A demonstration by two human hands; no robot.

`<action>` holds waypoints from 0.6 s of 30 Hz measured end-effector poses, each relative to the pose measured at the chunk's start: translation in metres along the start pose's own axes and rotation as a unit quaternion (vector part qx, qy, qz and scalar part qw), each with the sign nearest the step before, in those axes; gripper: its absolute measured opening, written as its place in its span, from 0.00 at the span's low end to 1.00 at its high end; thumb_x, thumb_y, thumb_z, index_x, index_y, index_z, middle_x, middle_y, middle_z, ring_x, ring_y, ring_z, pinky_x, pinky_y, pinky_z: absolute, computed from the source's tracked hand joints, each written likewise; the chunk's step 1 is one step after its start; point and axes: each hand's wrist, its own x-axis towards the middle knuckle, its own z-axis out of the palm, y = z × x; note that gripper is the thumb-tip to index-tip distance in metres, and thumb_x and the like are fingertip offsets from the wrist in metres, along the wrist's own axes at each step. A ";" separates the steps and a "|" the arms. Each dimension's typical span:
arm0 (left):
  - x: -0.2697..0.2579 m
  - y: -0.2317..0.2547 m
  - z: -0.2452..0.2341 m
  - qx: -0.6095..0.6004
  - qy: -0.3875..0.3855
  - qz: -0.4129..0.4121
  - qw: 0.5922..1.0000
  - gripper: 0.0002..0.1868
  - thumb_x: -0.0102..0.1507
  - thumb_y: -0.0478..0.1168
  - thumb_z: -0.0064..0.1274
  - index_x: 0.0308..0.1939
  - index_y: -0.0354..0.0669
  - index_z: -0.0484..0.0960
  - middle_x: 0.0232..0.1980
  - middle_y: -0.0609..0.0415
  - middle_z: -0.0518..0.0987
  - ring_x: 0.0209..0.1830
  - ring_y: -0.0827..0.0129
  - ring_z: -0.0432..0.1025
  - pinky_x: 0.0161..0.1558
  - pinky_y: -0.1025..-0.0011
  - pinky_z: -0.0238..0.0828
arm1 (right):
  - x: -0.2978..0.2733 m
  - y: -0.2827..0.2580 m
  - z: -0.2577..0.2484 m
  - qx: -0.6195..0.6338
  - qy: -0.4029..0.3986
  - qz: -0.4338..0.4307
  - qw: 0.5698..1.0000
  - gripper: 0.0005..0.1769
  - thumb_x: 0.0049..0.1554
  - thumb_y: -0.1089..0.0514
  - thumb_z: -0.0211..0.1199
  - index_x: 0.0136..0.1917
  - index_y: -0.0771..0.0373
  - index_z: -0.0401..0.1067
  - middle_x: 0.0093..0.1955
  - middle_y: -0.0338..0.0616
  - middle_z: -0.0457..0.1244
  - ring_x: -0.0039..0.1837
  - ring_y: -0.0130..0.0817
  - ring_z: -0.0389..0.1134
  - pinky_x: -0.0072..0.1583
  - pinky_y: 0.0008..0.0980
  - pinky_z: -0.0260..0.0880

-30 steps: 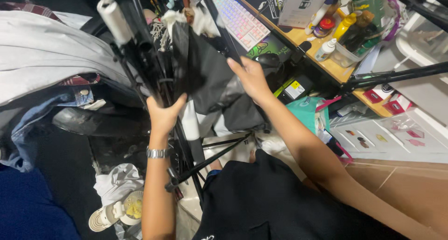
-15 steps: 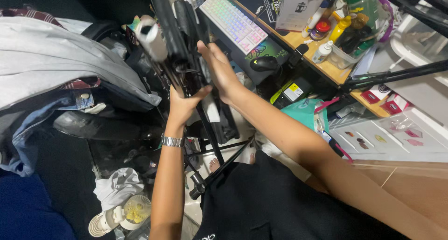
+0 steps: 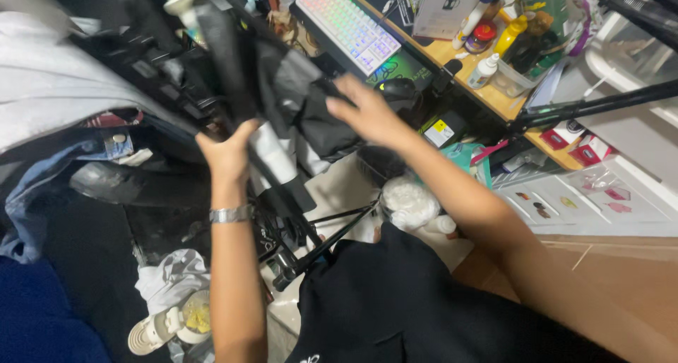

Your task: The person assembles a black tripod by unfolding its legs and attaching the central hub. They manipulate the metal poles and fabric cover, securing the components together in a cluttered room.

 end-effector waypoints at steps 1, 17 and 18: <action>0.003 0.003 -0.006 -0.042 0.013 0.009 0.999 0.25 0.48 0.23 0.66 0.46 0.38 0.73 0.44 0.56 0.80 0.39 0.72 0.79 0.43 0.69 0.81 | -0.013 0.000 -0.003 -0.077 -0.025 0.108 0.991 0.26 0.64 0.47 0.63 0.66 0.68 0.67 0.59 0.49 0.65 0.60 0.34 0.66 0.64 0.35 0.65; -0.006 0.032 -0.047 0.043 -0.095 0.072 0.992 0.20 0.56 0.23 0.62 0.51 0.33 0.77 0.49 0.55 0.79 0.46 0.71 0.75 0.51 0.72 0.74 | -0.017 -0.030 -0.050 -0.002 -0.082 0.109 0.991 0.15 0.63 0.51 0.62 0.54 0.66 0.73 0.45 0.38 0.64 0.50 0.26 0.62 0.55 0.28 0.65; -0.004 0.030 -0.047 0.034 -0.093 0.077 0.992 0.21 0.56 0.22 0.62 0.52 0.33 0.78 0.49 0.55 0.79 0.47 0.71 0.75 0.51 0.72 0.73 | -0.015 -0.033 -0.050 0.077 -0.114 0.132 0.982 0.16 0.64 0.51 0.61 0.55 0.67 0.73 0.43 0.37 0.63 0.48 0.25 0.62 0.53 0.27 0.63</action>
